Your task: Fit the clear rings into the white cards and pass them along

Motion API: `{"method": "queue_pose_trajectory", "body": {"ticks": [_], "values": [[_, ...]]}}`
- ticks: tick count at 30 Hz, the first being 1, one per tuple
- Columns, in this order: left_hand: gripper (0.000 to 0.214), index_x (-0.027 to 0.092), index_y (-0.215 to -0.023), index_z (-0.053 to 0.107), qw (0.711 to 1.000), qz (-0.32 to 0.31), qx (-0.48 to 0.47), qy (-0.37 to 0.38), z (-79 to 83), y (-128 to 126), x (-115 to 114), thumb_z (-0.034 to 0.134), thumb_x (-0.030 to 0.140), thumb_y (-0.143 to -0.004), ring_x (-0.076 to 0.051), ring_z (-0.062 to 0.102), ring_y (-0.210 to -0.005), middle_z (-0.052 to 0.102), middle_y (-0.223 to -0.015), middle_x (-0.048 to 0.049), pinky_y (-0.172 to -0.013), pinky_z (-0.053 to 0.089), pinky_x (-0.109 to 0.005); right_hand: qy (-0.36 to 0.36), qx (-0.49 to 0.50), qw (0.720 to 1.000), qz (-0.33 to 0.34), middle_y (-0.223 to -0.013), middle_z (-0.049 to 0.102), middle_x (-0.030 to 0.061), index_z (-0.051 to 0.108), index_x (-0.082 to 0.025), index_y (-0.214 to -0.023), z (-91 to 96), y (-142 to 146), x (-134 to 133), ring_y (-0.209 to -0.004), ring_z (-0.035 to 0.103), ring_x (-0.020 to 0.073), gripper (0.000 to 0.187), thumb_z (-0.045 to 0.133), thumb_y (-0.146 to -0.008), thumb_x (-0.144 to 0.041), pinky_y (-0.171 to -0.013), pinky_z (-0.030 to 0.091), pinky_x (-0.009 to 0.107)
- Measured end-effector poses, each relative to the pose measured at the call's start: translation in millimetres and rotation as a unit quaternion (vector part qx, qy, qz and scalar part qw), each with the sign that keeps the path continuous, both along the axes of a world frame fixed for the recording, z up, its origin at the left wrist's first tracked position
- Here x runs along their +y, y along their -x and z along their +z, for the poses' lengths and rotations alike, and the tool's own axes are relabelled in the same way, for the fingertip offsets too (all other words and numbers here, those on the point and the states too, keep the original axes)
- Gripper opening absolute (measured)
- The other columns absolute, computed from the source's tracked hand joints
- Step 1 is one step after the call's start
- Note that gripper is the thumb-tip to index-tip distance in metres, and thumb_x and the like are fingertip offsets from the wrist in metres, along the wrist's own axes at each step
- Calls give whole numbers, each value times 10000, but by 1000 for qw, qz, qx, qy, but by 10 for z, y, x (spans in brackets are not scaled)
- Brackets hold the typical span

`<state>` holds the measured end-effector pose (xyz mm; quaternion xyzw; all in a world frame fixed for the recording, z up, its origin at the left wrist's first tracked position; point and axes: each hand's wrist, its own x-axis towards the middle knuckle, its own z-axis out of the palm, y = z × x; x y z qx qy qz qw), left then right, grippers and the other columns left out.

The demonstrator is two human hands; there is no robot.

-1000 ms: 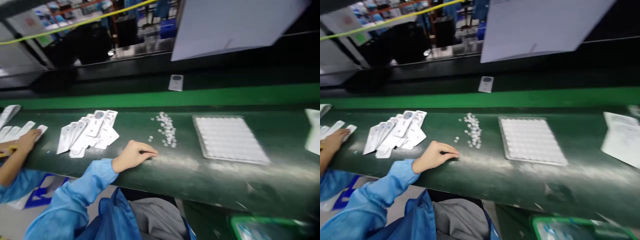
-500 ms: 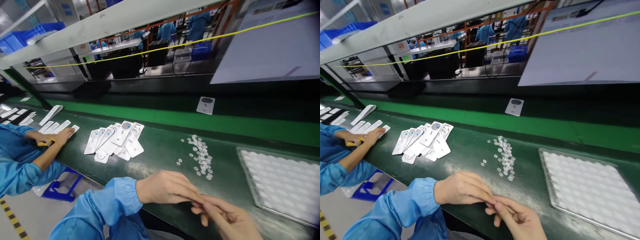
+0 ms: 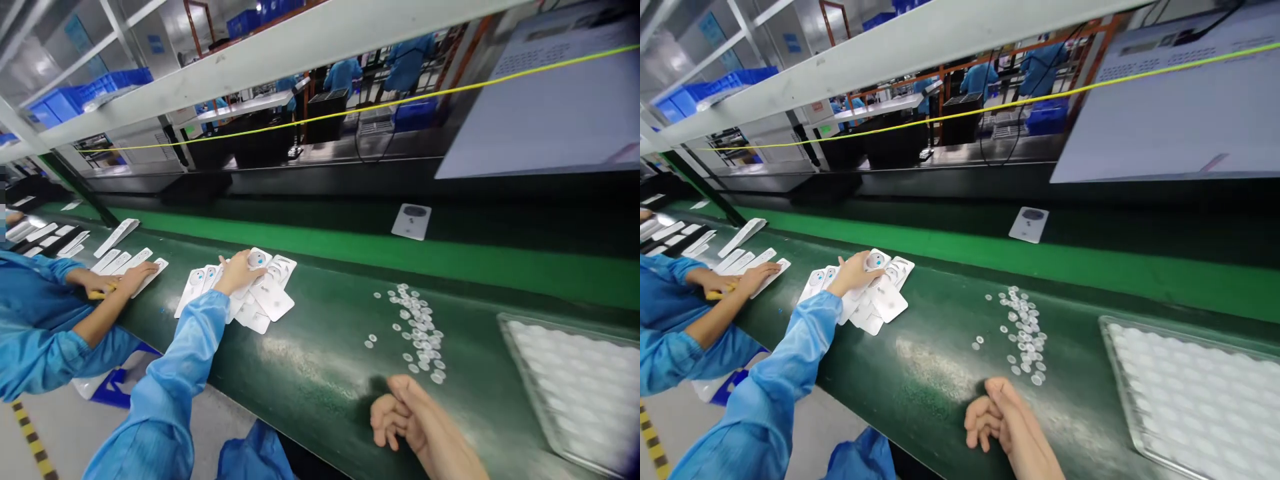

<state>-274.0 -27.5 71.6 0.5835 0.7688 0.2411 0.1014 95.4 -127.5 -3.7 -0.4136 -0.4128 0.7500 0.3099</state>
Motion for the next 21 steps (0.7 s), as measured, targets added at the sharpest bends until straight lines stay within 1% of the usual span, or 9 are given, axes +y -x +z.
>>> {"method": "queue_pose_trajectory", "body": {"ticks": [4, 7, 10, 12, 13, 15, 17, 19, 21], "values": [[601, 147, -1191, 636, 996, 46, -41, -57, -30, 208, 148, 915, 293, -679, -317, 650, -1138, 693, -1189, -146, -1013, 501, -446, -20, -11, 999, -41, -598, 598, 14, 495, -210, -703, -91, -46, -93, -476, 506, 134, 611, 537, -910, -784, -502, 414, 273], [599, 133, -1203, 594, 988, 68, -66, -122, 177, 287, 153, 873, 350, -720, -278, 679, -1064, 694, -1175, -148, -910, 540, -369, -36, -6, 999, 10, -659, 614, 36, 589, -183, -750, -144, -129, -132, -539, 530, 141, 596, 560, -926, -751, -539, 419, 280], [480, 140, -1075, 615, 966, 42, -177, -183, 413, 94, 27, 818, 465, -788, -251, 705, -963, 721, -1088, -120, -772, 566, -309, -30, 10, 998, 53, -743, 639, 58, 676, -161, -878, -147, -181, -98, -558, 522, 139, 564, 654, -880, -725, -538, 406, 284], [502, 139, -1035, 628, 933, -25, -330, -139, 433, -262, -123, 820, 531, -786, -244, 728, -844, 742, -1001, -109, -665, 570, -288, -36, 8, 999, 36, -752, 612, 40, 692, -159, -950, -86, -179, -47, -542, 460, 111, 552, 698, -857, -703, -525, 371, 268], [528, 138, -1040, 634, 908, -68, -406, -80, 383, -495, -208, 827, 552, -776, -247, 737, -797, 749, -979, -111, -627, 573, -287, -42, 4, 999, 20, -736, 578, 22, 694, -156, -970, -35, -168, -21, -534, 414, 97, 556, 717, -843, -697, -512, 339, 255], [558, 146, -1140, 630, 824, -147, -543, 70, 185, -996, -384, 798, 566, -814, -290, 763, -849, 749, -1086, -152, -647, 611, -331, -52, -3, 998, -25, -668, 461, -30, 693, -147, -992, 86, -134, 15, -517, 316, 81, 577, 734, -817, -695, -477, 257, 233], [580, 172, -1225, 592, 757, -170, -617, 131, -73, -1435, -534, 808, 529, -823, -305, 772, -892, 734, -1172, -164, -678, 631, -360, -74, -17, 994, -85, -626, 344, -67, 687, -140, -991, 196, -93, 26, -502, 255, 82, 567, 684, -843, -687, -450, 200, 224], [625, 198, -1284, 554, 730, -165, -646, 151, -312, -1728, -623, 832, 492, -807, -286, 777, -851, 746, -1147, -141, -684, 634, -364, -146, -70, 976, -147, -593, 272, -86, 685, -143, -1011, 258, -54, 18, -477, 243, 89, 480, 582, -938, -607, -435, 202, 227], [594, 175, -1225, 596, 735, -162, -638, 162, -488, -1873, -646, 850, 477, -781, -255, 769, -777, 764, -1031, -113, -673, 625, -342, -285, -169, 924, -193, -550, 273, -92, 700, -155, -1051, 257, -26, 6, -450, 273, 95, 355, 539, -1002, -467, -435, 250, 235]]}}
